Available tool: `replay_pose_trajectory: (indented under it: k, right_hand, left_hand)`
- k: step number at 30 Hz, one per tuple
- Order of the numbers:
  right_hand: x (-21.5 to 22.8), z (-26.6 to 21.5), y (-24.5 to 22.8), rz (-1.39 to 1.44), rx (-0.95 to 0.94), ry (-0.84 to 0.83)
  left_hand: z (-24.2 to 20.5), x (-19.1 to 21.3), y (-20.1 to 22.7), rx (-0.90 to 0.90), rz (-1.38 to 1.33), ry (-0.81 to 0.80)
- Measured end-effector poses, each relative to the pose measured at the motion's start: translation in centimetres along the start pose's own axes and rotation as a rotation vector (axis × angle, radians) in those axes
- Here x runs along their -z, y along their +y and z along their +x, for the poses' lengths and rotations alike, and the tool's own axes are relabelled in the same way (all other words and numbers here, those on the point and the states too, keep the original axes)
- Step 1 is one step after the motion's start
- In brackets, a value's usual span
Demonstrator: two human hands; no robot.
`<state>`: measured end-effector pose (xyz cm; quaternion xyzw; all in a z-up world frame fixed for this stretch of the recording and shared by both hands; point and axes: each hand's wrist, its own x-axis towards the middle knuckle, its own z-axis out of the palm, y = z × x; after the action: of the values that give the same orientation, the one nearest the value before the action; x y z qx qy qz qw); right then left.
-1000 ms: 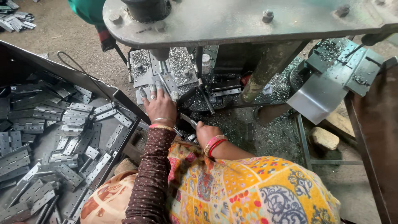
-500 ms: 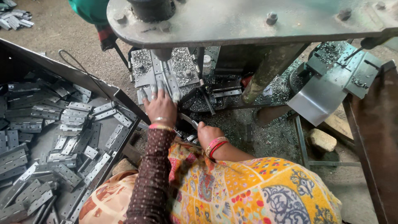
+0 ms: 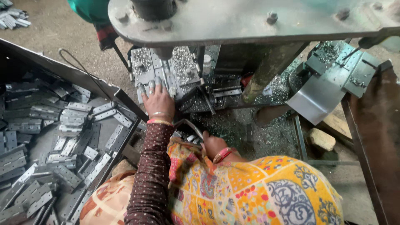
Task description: The person operates a drill press to process small metal plates. They pick up a plate from a bin, place it under the drill, activate the machine, and then remove the processed plate to place it in a collection bin. This cycle repeats continuously.
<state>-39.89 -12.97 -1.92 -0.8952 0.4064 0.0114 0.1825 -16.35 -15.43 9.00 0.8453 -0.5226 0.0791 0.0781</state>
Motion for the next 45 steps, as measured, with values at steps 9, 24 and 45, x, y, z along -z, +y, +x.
replay_pose_trajectory:
  k: [9, 24, 45]
  right_hand:
    - [5.1, 3.0, -1.3, -0.003, -0.048, -0.125]
    - [5.9, 3.2, -1.4, 0.049, -0.071, -0.162]
    - [-3.0, 4.7, 5.3, -0.182, -0.166, -0.079]
  left_hand:
    - [4.5, 0.1, 0.4, -0.027, 0.043, -0.129]
    - [5.2, 0.1, 0.6, -0.022, 0.12, -0.162]
    - [5.9, 1.4, -0.2, 0.052, -0.118, -0.104]
